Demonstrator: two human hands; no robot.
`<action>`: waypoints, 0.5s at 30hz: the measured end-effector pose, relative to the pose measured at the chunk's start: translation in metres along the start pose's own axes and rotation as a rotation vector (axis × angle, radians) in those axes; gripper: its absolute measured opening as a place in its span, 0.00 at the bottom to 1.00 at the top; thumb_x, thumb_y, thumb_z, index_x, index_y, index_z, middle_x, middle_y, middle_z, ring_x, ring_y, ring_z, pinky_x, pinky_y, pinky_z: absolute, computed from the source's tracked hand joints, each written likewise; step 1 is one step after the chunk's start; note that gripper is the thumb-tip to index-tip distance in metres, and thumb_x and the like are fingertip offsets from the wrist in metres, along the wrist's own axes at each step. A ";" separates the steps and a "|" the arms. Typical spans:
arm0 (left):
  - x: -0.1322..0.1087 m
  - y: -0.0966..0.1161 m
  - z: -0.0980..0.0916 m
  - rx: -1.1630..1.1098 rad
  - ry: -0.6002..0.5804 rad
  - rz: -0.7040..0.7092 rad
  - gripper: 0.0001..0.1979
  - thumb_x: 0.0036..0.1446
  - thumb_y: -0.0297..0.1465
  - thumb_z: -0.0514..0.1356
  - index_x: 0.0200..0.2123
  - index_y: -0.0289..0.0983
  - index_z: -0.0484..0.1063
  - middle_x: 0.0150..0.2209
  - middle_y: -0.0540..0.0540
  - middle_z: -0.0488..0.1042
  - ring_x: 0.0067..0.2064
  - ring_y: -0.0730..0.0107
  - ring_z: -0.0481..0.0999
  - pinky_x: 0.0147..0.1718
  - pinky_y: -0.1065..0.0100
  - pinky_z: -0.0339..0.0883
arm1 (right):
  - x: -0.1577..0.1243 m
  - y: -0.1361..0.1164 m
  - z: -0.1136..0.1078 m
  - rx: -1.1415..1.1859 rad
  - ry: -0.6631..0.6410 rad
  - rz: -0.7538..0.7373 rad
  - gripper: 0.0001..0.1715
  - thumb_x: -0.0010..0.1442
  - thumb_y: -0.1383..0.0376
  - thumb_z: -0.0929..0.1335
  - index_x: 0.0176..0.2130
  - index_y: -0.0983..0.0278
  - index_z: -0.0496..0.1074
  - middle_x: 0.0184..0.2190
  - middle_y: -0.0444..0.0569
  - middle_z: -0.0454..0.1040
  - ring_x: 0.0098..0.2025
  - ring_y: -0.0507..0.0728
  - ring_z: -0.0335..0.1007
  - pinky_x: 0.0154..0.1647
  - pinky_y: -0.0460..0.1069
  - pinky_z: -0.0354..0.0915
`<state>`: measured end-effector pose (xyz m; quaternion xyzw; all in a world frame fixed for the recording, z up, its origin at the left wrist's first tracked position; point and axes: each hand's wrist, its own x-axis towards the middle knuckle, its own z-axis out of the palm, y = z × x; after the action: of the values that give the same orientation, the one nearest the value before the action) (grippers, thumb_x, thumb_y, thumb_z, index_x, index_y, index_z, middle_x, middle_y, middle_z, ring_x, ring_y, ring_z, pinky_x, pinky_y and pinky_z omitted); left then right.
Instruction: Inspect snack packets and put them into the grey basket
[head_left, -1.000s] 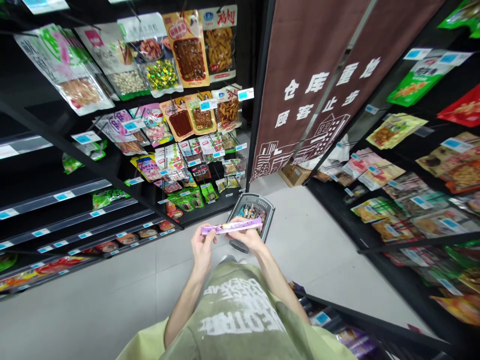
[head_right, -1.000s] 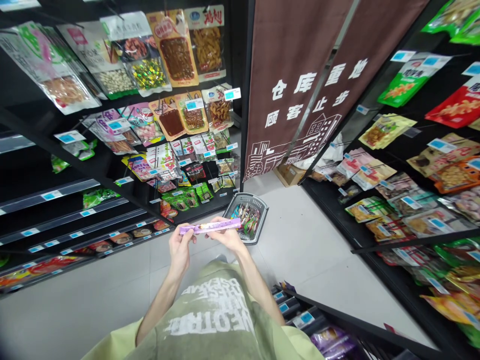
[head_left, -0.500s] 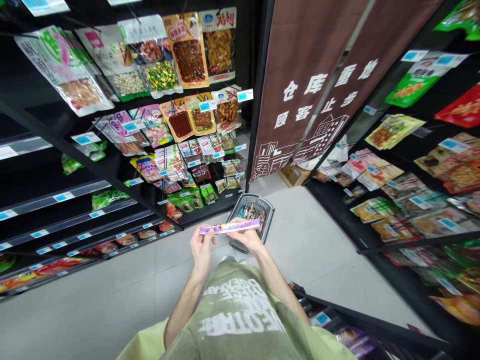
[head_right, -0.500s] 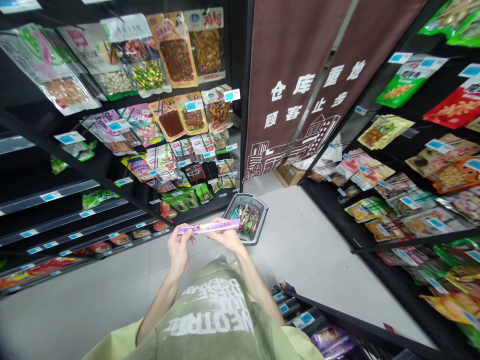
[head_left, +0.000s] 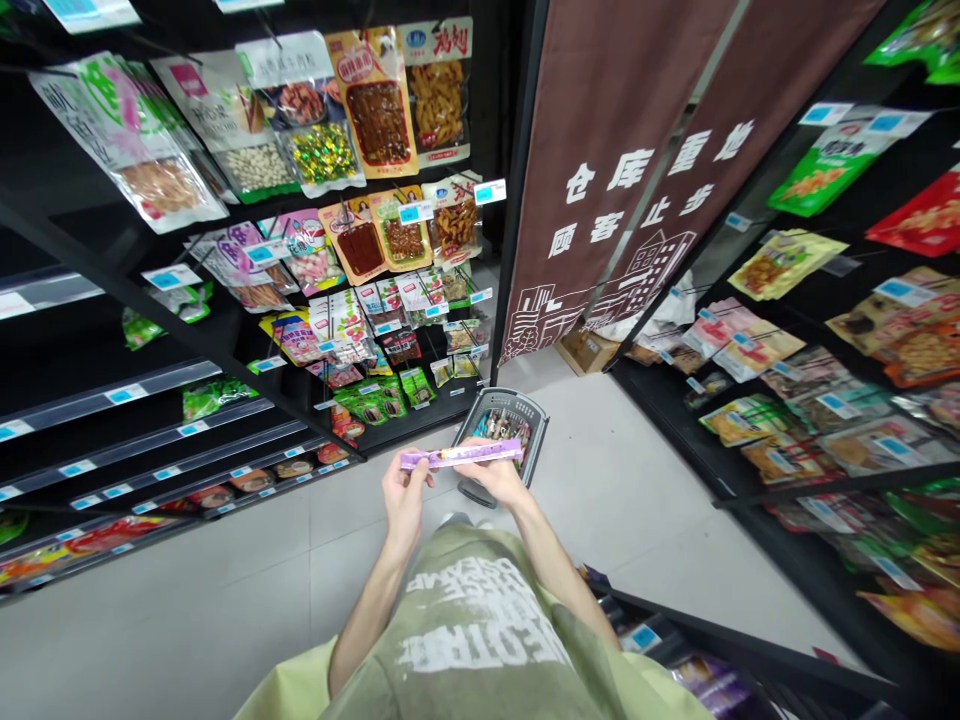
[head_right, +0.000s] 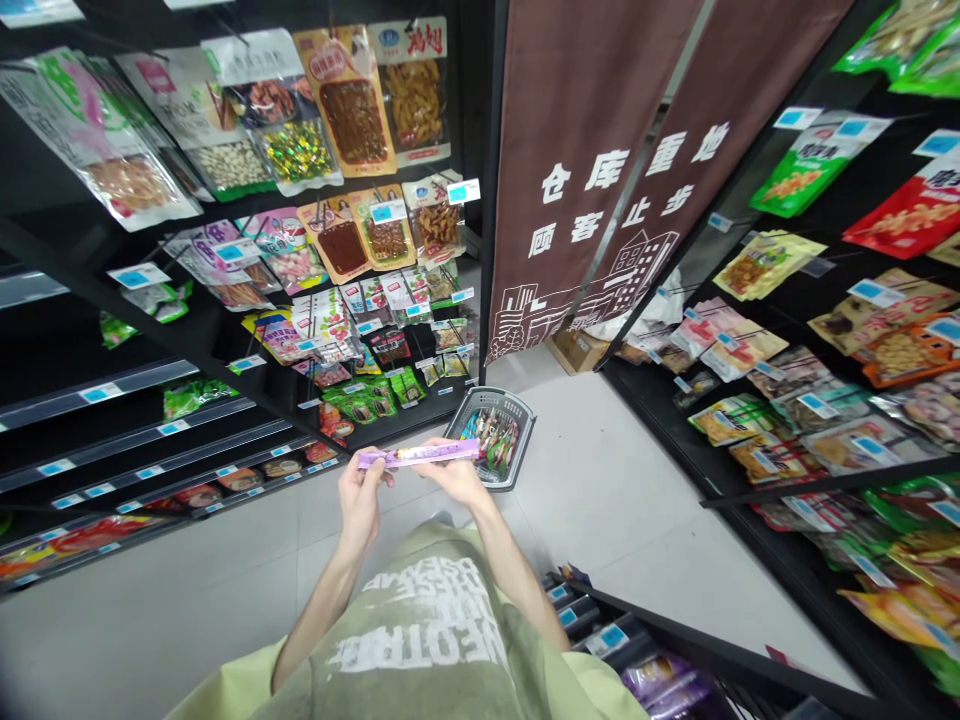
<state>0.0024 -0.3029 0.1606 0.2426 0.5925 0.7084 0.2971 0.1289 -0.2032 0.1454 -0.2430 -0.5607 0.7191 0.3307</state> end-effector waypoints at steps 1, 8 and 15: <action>0.000 0.000 0.000 -0.001 -0.004 -0.001 0.14 0.53 0.39 0.66 0.37 0.36 0.71 0.28 0.50 0.75 0.25 0.75 0.69 0.24 0.73 0.64 | 0.000 0.000 0.000 -0.004 -0.002 0.003 0.10 0.49 0.58 0.76 0.31 0.60 0.76 0.25 0.43 0.73 0.25 0.54 0.68 0.27 0.48 0.65; -0.001 0.002 0.001 -0.008 -0.022 -0.009 0.13 0.54 0.39 0.66 0.37 0.36 0.71 0.27 0.50 0.75 0.25 0.74 0.70 0.24 0.73 0.64 | 0.000 -0.005 0.000 -0.061 0.024 -0.071 0.08 0.50 0.59 0.75 0.31 0.58 0.77 0.31 0.46 0.76 0.33 0.56 0.71 0.35 0.50 0.68; -0.002 0.005 0.004 -0.059 0.000 -0.024 0.15 0.52 0.40 0.67 0.38 0.37 0.71 0.29 0.50 0.75 0.27 0.73 0.73 0.24 0.73 0.65 | -0.001 -0.005 0.002 -0.126 0.059 -0.094 0.08 0.51 0.59 0.75 0.31 0.59 0.76 0.29 0.46 0.75 0.31 0.56 0.70 0.34 0.50 0.68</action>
<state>0.0059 -0.3017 0.1660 0.2266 0.5741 0.7219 0.3129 0.1291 -0.2041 0.1507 -0.2580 -0.6055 0.6587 0.3647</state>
